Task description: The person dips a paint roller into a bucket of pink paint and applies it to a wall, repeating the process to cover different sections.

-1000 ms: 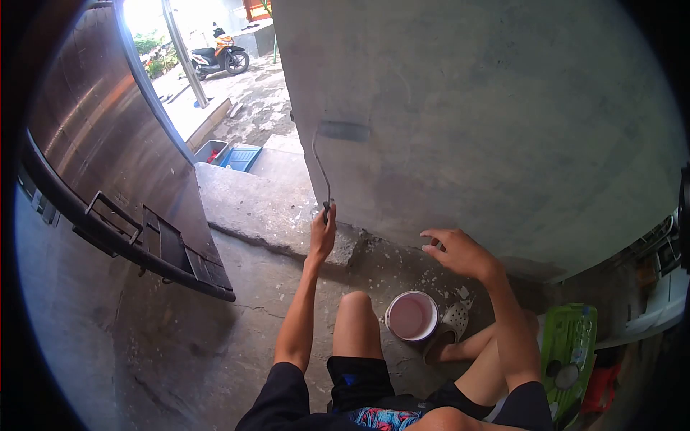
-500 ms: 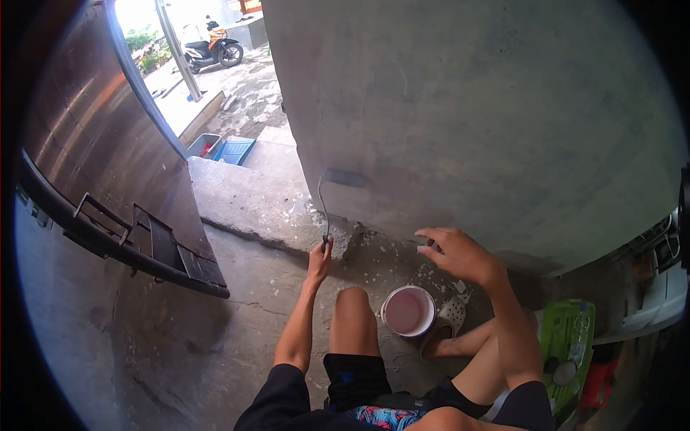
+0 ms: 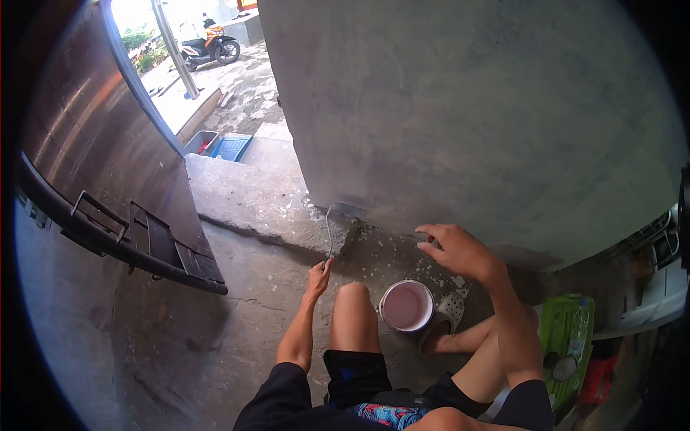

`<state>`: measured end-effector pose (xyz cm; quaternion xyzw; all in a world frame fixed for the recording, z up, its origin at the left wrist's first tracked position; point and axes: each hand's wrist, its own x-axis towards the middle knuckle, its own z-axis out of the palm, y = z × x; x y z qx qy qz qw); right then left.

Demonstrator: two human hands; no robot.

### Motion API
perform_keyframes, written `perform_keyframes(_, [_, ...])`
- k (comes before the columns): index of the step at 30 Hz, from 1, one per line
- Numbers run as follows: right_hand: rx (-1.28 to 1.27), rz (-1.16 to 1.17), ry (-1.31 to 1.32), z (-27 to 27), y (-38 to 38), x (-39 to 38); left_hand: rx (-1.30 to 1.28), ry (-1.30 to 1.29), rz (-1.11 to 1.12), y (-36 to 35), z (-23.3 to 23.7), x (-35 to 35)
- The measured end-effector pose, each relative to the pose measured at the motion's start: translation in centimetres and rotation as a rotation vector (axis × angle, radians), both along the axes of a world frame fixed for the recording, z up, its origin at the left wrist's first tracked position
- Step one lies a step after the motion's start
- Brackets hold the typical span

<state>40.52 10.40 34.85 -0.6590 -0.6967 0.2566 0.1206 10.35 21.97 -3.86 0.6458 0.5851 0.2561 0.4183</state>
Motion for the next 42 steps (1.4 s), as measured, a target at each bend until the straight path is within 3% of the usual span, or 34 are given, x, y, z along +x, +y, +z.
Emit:
perform_keyframes(14, [-0.026,-0.020,-0.024,0.6,0.4,0.1,0.130,-0.038,0.042,1.4,3.9,2.3])
perform_keyframes(23, [-0.044,-0.002,-0.009,0.0,1.0,-0.3,0.241,-0.191,0.071,3.9,9.7,4.1])
perform_keyframes(30, [-0.036,-0.001,0.006,-0.1,1.3,-0.3,0.318,-0.358,0.077,6.8,17.5,6.4])
perform_keyframes(33, [-0.026,0.001,0.002,-0.1,1.3,-0.3,0.332,-0.392,0.063,7.4,17.6,7.0])
perform_keyframes(39, [0.004,0.004,0.009,-0.1,1.2,0.0,0.202,-0.270,0.053,5.3,10.7,6.0])
perform_keyframes(42, [-0.004,0.000,0.000,-0.2,1.1,0.2,0.214,-0.242,0.055,3.2,9.4,5.2])
